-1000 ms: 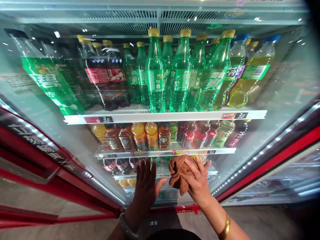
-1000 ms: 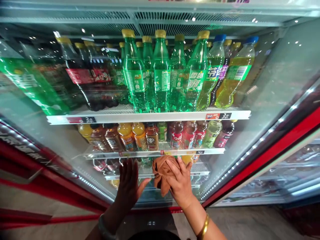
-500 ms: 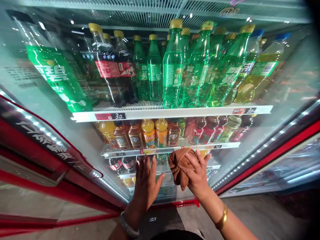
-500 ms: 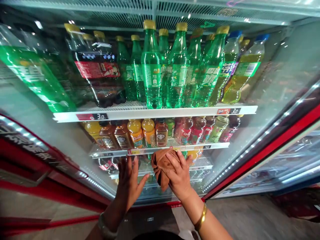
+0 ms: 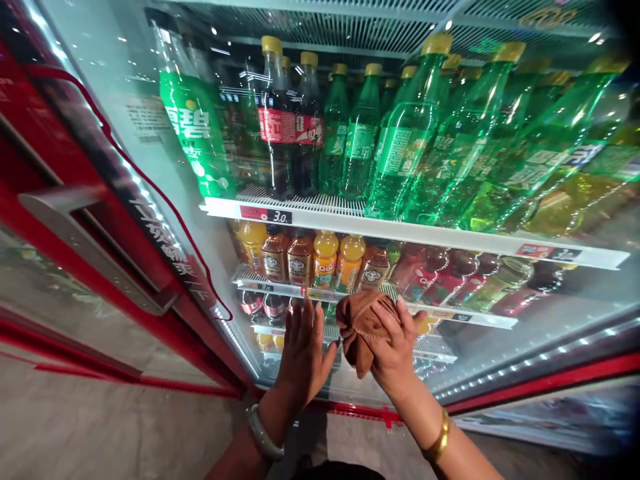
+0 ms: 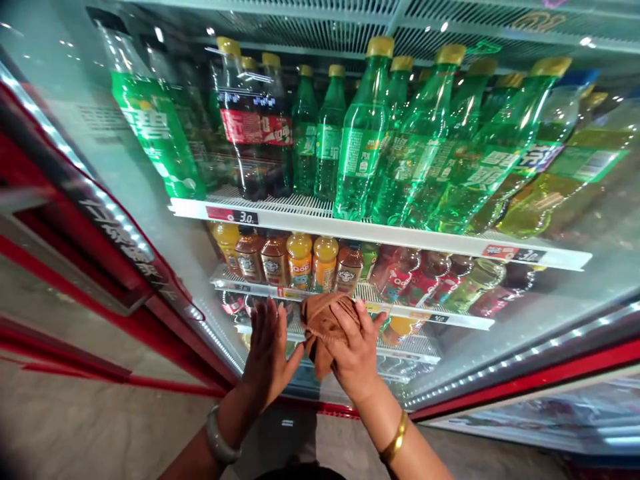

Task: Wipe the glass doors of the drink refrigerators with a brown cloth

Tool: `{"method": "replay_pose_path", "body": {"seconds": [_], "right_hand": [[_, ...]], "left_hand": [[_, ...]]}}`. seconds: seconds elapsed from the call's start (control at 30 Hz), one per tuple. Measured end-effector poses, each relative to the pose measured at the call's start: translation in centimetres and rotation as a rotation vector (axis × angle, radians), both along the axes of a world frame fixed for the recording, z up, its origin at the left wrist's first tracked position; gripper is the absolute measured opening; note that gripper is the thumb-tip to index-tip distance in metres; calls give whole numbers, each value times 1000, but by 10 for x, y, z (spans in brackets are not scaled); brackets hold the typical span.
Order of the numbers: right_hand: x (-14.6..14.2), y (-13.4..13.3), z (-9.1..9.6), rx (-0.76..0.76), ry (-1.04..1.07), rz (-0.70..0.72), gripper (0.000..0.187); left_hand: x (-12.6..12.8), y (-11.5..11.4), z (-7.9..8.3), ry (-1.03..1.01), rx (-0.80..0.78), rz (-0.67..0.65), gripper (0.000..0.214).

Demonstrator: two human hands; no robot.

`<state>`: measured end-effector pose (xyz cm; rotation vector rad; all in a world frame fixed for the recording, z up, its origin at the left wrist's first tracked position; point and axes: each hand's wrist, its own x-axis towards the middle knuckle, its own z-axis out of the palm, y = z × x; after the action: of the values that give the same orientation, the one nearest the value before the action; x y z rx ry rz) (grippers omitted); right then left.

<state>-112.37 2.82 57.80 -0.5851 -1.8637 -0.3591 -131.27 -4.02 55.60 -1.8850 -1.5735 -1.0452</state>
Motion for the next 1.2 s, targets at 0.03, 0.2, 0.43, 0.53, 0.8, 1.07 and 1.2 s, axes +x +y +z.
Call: {"method": "replay_pose_path", "body": {"seconds": [0.03,0.2,0.43,0.53,0.8,1.07,1.2], "right_hand": [[-5,2,2,4,-5,-2,21],[-34,-6,-14,-4,-180,54,16],[-4,-21,-51,-172,-380,14,33],[-4,-13,-54,-131,-310,-3,38],[-2,3,-24,-52,-102,36,36],[-74,-18,-37,-26,-283,54,30],[-79,-26,-38,-4,-240,6,28]], "left_hand": [[1,-1,0,-3,6,-3,97],[2,-6,-6,-17,-15,3,85],[22,-9,-17,41,-103,29,89],[29,-12,-9,51,-147,39,101],[23,-36,10,48,-224,69,99],[-51,-56,-16,116,-177,171,98],[-85,-60,-14,122,-140,138,96]]}}
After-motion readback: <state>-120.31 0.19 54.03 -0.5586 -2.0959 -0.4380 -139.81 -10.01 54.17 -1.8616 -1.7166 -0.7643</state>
